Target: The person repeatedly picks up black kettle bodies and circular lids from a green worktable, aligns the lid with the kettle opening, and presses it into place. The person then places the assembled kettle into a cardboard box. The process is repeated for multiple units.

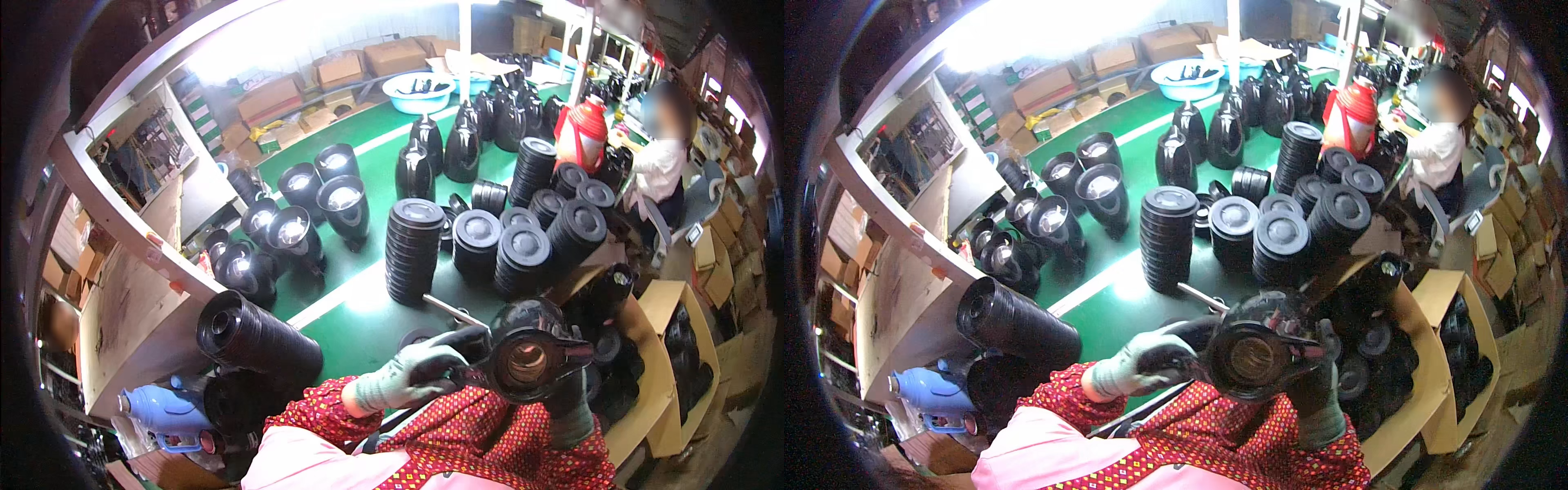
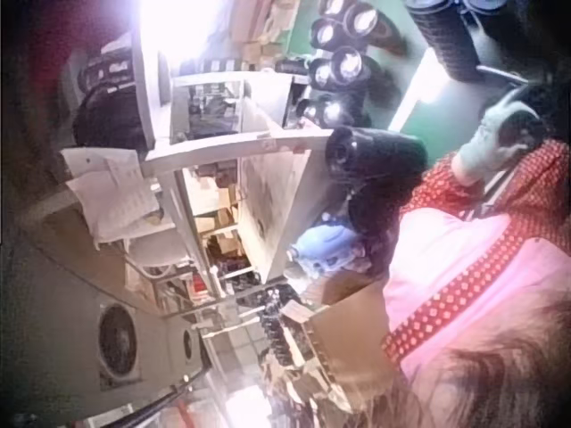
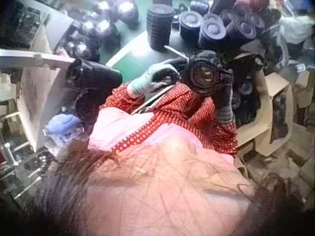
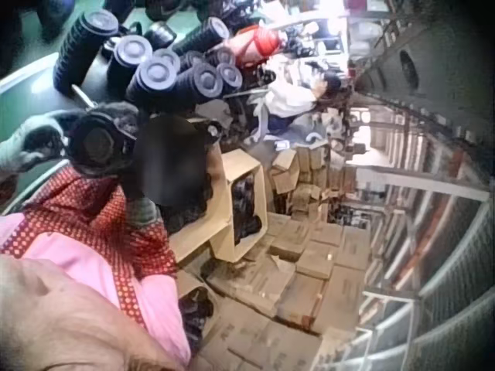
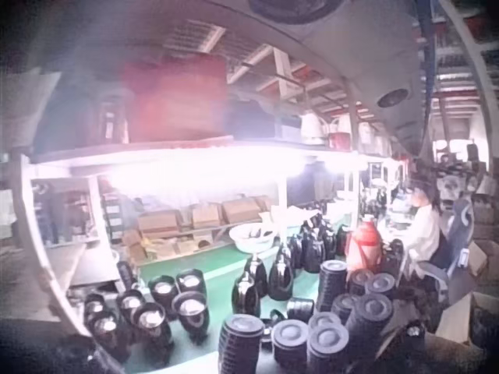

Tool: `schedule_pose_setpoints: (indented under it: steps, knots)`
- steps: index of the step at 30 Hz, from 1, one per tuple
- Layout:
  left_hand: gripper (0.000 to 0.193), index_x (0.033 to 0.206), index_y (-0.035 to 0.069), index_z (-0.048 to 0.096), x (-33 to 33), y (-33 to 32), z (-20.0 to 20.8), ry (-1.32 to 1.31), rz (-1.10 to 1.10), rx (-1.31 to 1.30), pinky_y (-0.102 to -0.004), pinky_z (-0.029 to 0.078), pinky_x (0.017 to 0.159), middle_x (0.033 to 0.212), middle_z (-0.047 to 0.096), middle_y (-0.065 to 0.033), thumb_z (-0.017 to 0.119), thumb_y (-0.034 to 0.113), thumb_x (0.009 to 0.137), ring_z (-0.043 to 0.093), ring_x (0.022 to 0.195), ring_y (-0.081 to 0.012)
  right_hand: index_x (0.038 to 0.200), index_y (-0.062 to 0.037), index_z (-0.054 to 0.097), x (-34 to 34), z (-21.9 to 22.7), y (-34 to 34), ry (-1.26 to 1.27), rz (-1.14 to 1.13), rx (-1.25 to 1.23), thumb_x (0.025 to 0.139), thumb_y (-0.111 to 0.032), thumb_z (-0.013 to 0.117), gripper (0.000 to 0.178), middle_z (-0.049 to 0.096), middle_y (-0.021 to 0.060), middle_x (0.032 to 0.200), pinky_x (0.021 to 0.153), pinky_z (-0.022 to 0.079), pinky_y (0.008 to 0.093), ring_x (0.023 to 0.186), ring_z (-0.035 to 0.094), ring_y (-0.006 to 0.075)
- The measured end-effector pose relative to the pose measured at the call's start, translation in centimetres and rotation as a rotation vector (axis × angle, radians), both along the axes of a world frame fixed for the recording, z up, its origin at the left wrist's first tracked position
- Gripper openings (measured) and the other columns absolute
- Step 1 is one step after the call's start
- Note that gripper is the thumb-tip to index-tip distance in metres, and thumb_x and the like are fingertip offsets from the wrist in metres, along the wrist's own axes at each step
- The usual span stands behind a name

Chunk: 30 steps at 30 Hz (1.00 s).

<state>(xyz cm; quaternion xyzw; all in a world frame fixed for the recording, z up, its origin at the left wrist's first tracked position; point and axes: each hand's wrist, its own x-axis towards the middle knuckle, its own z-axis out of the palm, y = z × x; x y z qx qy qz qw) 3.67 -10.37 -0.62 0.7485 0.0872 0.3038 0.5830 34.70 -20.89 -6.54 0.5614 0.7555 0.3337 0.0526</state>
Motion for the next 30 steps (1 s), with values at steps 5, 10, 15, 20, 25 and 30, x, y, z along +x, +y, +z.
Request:
schedule_pose_setpoints:
  steps: [5,10,15,20,25,30]
  knots:
    - [0.039,0.125,-0.003,0.064,-3.0,6.0,-0.7,-0.236,0.492,-0.077,-0.0356,0.051,0.100,0.124,0.064,-0.0114,0.078,0.003,0.088,0.063,0.112,-0.0200,0.144,-0.0064,0.057,-5.4,-2.4,3.8,2.754,-0.058,-0.433,0.112,-0.045,0.040,0.053,0.069,0.0129,0.132,0.093,0.061,0.0498,0.112,0.071,0.0298]
    - [0.026,0.122,-0.004,0.068,-0.3,22.9,2.2,-0.316,0.970,0.222,-0.0278,0.050,0.089,0.115,0.070,-0.0071,0.069,0.005,0.098,0.063,0.098,-0.0127,0.131,0.0024,0.066,-7.4,-8.7,3.1,1.777,0.020,-0.294,0.098,-0.016,0.072,0.039,0.074,0.0180,0.117,0.090,0.057,0.0387,0.103,0.074,0.0289]
    - [0.025,0.122,-0.001,0.071,1.3,43.4,-1.1,-0.258,1.119,-0.034,-0.0307,0.052,0.080,0.104,0.075,-0.0055,0.069,0.009,0.100,0.064,0.089,-0.0135,0.123,-0.0034,0.073,-8.1,-7.5,3.0,1.525,0.080,-0.250,0.090,-0.021,0.078,0.038,0.076,0.0178,0.110,0.088,0.058,0.0440,0.100,0.074,0.0371]
    - [0.036,0.109,-0.003,0.076,-0.4,55.3,-11.2,0.049,1.321,-0.065,-0.0359,0.056,0.061,0.081,0.075,-0.0117,0.078,0.030,0.095,0.072,0.063,-0.0186,0.120,-0.0041,0.075,-7.8,-6.8,3.6,1.557,0.128,-0.253,0.084,-0.012,0.077,0.036,0.074,0.0187,0.101,0.077,0.057,0.0436,0.089,0.072,0.0367]
    - [0.038,0.104,-0.004,0.074,0.4,57.0,-17.2,0.181,1.313,-0.290,-0.0375,0.058,0.057,0.078,0.072,-0.0107,0.078,0.032,0.094,0.071,0.060,-0.0211,0.119,-0.0023,0.074,-7.4,-6.3,3.6,1.587,0.134,-0.274,0.083,-0.007,0.076,0.036,0.074,0.0176,0.101,0.076,0.057,0.0430,0.088,0.072,0.0365]
    - [0.044,0.117,0.000,0.069,-3.6,57.5,-15.8,0.716,1.190,0.213,-0.0446,0.059,0.077,0.097,0.073,-0.0206,0.072,0.039,0.095,0.074,0.092,-0.0326,0.115,-0.0025,0.076,-7.8,-6.2,3.9,1.597,0.142,-0.293,0.083,-0.006,0.075,0.032,0.075,0.0174,0.102,0.078,0.057,0.0432,0.089,0.072,0.0366]
